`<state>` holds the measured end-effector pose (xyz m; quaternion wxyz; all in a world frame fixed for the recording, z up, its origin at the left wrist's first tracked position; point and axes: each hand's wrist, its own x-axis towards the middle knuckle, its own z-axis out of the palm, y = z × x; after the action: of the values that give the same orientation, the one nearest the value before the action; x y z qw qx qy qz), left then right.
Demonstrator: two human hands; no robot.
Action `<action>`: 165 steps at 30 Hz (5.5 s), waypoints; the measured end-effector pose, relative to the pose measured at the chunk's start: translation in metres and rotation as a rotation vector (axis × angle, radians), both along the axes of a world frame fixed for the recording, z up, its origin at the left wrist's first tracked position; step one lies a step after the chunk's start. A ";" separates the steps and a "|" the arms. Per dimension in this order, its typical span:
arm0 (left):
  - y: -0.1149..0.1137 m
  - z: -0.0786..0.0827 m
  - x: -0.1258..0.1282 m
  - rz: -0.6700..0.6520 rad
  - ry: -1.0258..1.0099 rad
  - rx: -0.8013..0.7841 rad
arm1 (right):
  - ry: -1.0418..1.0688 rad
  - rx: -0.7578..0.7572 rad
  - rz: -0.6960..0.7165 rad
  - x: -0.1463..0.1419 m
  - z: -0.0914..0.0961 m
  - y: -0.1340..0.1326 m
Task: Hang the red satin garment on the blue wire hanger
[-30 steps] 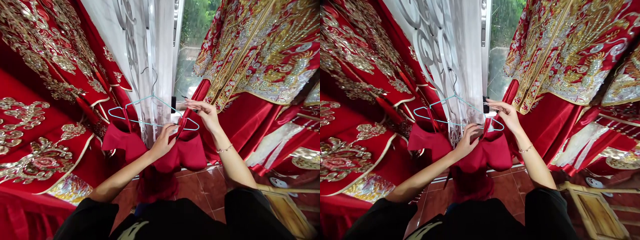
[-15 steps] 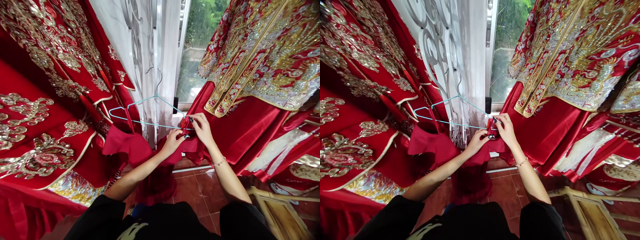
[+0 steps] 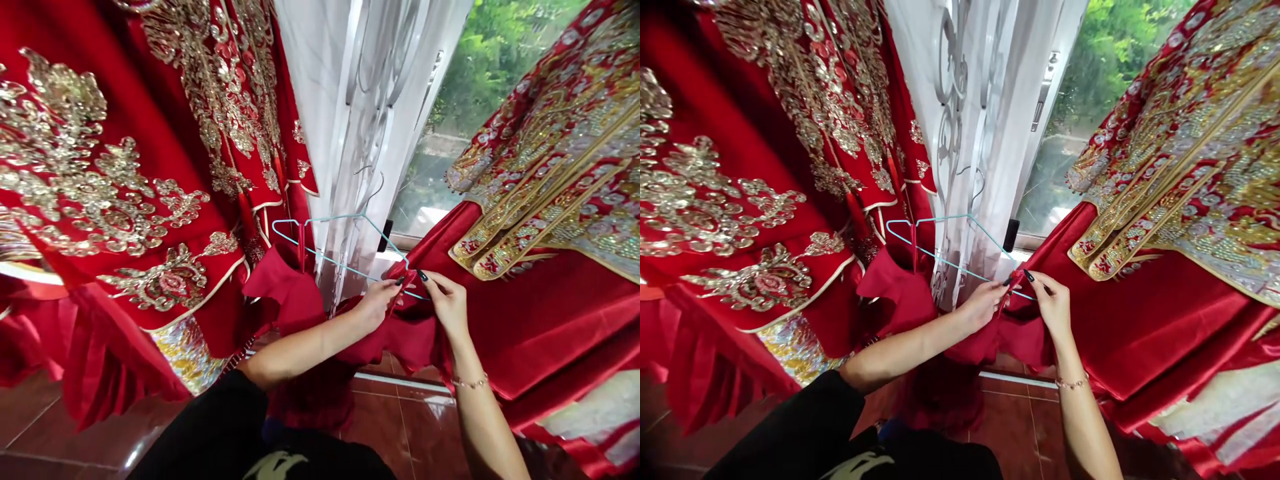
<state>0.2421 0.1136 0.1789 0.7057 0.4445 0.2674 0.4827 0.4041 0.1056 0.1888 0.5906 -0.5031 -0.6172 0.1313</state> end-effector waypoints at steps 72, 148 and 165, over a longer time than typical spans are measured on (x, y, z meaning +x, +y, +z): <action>0.086 0.164 -0.178 -0.345 1.546 1.643 | -1.280 -0.339 -0.308 0.019 0.025 0.035; 0.017 0.055 -0.154 0.807 1.082 0.882 | -0.367 0.196 0.196 -0.125 0.000 0.019; 0.047 0.028 -0.191 0.771 1.205 0.909 | -0.863 -0.017 0.204 -0.194 -0.005 0.016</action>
<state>0.0515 0.1602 0.2073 -0.0188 0.7438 0.5108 0.4307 0.2106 0.1215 0.1836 0.2587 -0.4532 -0.8526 -0.0280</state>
